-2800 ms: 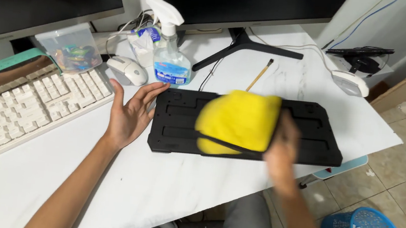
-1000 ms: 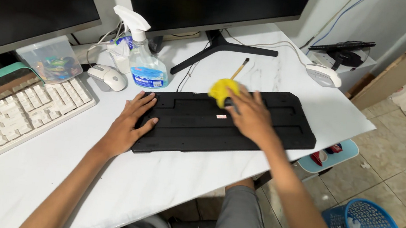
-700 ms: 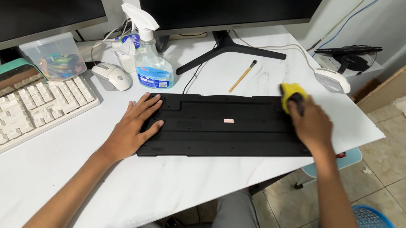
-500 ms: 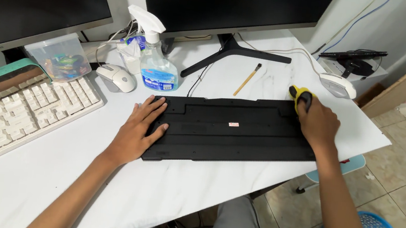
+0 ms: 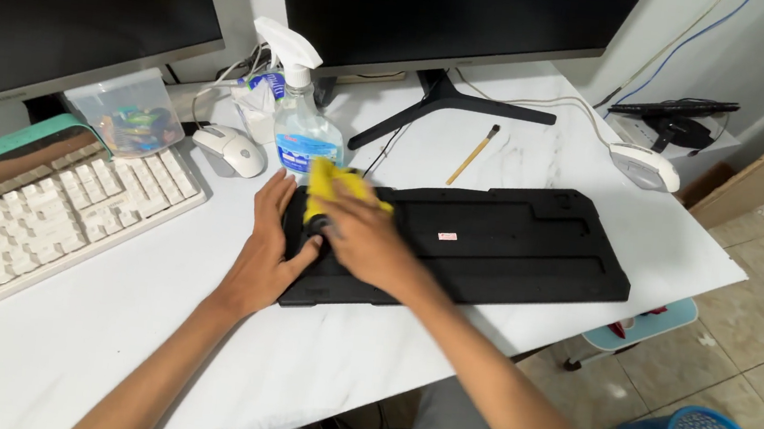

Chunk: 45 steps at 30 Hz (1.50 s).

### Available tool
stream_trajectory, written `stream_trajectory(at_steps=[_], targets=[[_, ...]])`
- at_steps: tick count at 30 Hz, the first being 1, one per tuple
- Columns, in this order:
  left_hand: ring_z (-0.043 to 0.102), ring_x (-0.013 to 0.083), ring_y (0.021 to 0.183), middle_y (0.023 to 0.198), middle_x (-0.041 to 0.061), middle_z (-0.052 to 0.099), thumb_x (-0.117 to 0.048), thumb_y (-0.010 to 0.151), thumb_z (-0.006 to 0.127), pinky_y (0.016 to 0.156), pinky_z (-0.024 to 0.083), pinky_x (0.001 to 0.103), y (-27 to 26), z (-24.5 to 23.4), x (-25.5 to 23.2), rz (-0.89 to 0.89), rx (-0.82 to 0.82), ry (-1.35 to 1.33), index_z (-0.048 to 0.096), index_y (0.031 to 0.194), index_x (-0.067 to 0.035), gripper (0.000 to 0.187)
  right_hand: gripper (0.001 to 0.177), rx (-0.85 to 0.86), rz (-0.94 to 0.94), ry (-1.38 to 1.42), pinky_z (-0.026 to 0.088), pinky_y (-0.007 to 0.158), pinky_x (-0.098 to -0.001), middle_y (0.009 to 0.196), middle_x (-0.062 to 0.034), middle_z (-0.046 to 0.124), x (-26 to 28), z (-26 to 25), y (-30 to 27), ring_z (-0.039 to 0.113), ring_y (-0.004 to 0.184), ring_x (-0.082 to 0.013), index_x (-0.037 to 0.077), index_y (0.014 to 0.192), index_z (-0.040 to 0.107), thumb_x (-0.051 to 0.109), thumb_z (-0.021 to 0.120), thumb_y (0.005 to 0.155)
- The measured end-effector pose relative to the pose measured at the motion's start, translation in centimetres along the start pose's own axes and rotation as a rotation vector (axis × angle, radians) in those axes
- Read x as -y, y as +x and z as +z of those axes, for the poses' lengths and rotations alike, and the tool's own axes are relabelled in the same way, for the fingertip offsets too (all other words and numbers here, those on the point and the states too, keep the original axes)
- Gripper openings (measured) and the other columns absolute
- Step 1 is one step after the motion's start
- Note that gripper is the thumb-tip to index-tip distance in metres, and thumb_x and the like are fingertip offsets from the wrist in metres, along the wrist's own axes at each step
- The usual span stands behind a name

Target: Cleaning a computer keyboard using a cloth and a brush.

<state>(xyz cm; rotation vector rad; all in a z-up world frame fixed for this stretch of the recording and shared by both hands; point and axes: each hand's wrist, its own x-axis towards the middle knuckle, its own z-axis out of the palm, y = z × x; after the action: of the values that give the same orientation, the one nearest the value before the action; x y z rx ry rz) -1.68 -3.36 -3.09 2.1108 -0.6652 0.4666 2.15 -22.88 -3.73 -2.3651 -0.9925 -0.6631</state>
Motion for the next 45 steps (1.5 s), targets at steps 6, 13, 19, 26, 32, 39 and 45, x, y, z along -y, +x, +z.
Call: stream_trajectory(at_steps=[6, 13, 19, 26, 32, 39, 45], targets=[[0.024, 0.0437, 0.155, 0.167, 0.027, 0.014, -0.022, 0.098, 0.059, 0.126, 0.028, 0.049, -0.5, -0.6, -0.4, -0.054, -0.065, 0.03, 0.019, 0.161, 0.0, 0.078, 0.04, 0.366, 0.153, 0.817, 0.046, 0.114, -0.0376, 0.139, -0.0133, 0.069, -0.7, -6.1, 3.1, 0.064, 0.129, -0.0251, 0.006, 0.136, 0.066, 0.002, 0.052, 0.099], [0.033, 0.0401, 0.147, 0.167, 0.02, 0.019, -0.062, 0.088, 0.056, 0.12, 0.031, 0.049, 0.6, -2.7, -4.3, -0.321, 0.208, 0.223, 0.025, 0.158, -0.012, 0.092, 0.045, -0.092, 0.583, 1.124, 0.054, 0.083, -0.0289, 0.117, -0.0069, 0.067, -8.2, -20.8, -9.0, 0.064, 0.095, -0.0152, 0.0, 0.126, 0.061, 0.033, 0.043, 0.102], [0.005, 0.042, 0.149, 0.171, 0.018, -0.007, -0.089, 0.051, 0.08, 0.121, 0.013, 0.049, 1.1, -2.2, -6.4, -0.406, 0.709, 0.592, 0.007, 0.164, -0.019, 0.151, 0.058, -0.218, 0.883, 0.632, 0.052, 0.079, -0.0323, 0.11, -0.0062, 0.065, -13.5, -26.6, -20.2, 0.061, 0.088, -0.0174, 0.006, 0.137, 0.063, 0.029, 0.035, 0.091], [0.037, 0.0335, 0.14, 0.167, 0.004, 0.022, -0.055, 0.046, 0.098, 0.119, 0.032, 0.049, 2.0, -2.1, -7.0, -0.499, 0.53, 0.448, 0.035, 0.157, -0.027, 0.131, 0.084, 0.065, 0.982, 0.062, 0.052, 0.089, -0.0357, 0.112, -0.0078, 0.068, -9.6, -23.8, -19.5, 0.066, 0.1, -0.0213, 0.023, 0.149, 0.057, 0.057, 0.071, 0.074], [0.056, 0.0289, 0.121, 0.131, 0.008, 0.056, -0.031, 0.058, 0.095, 0.1, 0.05, 0.043, 2.7, -4.4, -8.1, -0.271, 0.187, 0.063, 0.062, 0.129, -0.015, 0.081, 0.106, 0.398, 1.038, -0.309, 0.057, 0.085, -0.0382, 0.111, -0.0032, 0.063, -5.4, -24.7, -14.8, 0.071, 0.095, -0.0234, 0.044, 0.153, 0.046, 0.069, 0.082, 0.056], [0.062, 0.022, 0.111, 0.111, 0.003, 0.065, -0.044, 0.082, 0.081, 0.068, 0.053, 0.038, 9.1, -6.3, -15.5, -0.088, 0.007, 0.077, 0.068, 0.12, -0.015, 0.05, 0.088, 0.241, 0.568, -0.772, 0.055, 0.054, -0.032, 0.127, -0.0015, 0.062, -6.8, -22.1, -15.8, 0.069, 0.065, -0.0173, 0.037, 0.145, 0.054, 0.07, 0.076, 0.066], [0.057, 0.0274, 0.1, 0.105, 0.006, 0.065, -0.052, 0.09, 0.078, 0.087, 0.047, 0.039, 15.9, -5.0, -20.3, 0.203, -0.09, 0.186, 0.068, 0.114, -0.01, 0.05, 0.064, -0.106, 0.152, -0.842, 0.044, 0.047, -0.0314, 0.075, -0.0001, 0.066, -9.3, -21.8, -15.6, 0.06, 0.054, -0.0149, 0.017, 0.139, 0.066, 0.041, 0.081, 0.081]])
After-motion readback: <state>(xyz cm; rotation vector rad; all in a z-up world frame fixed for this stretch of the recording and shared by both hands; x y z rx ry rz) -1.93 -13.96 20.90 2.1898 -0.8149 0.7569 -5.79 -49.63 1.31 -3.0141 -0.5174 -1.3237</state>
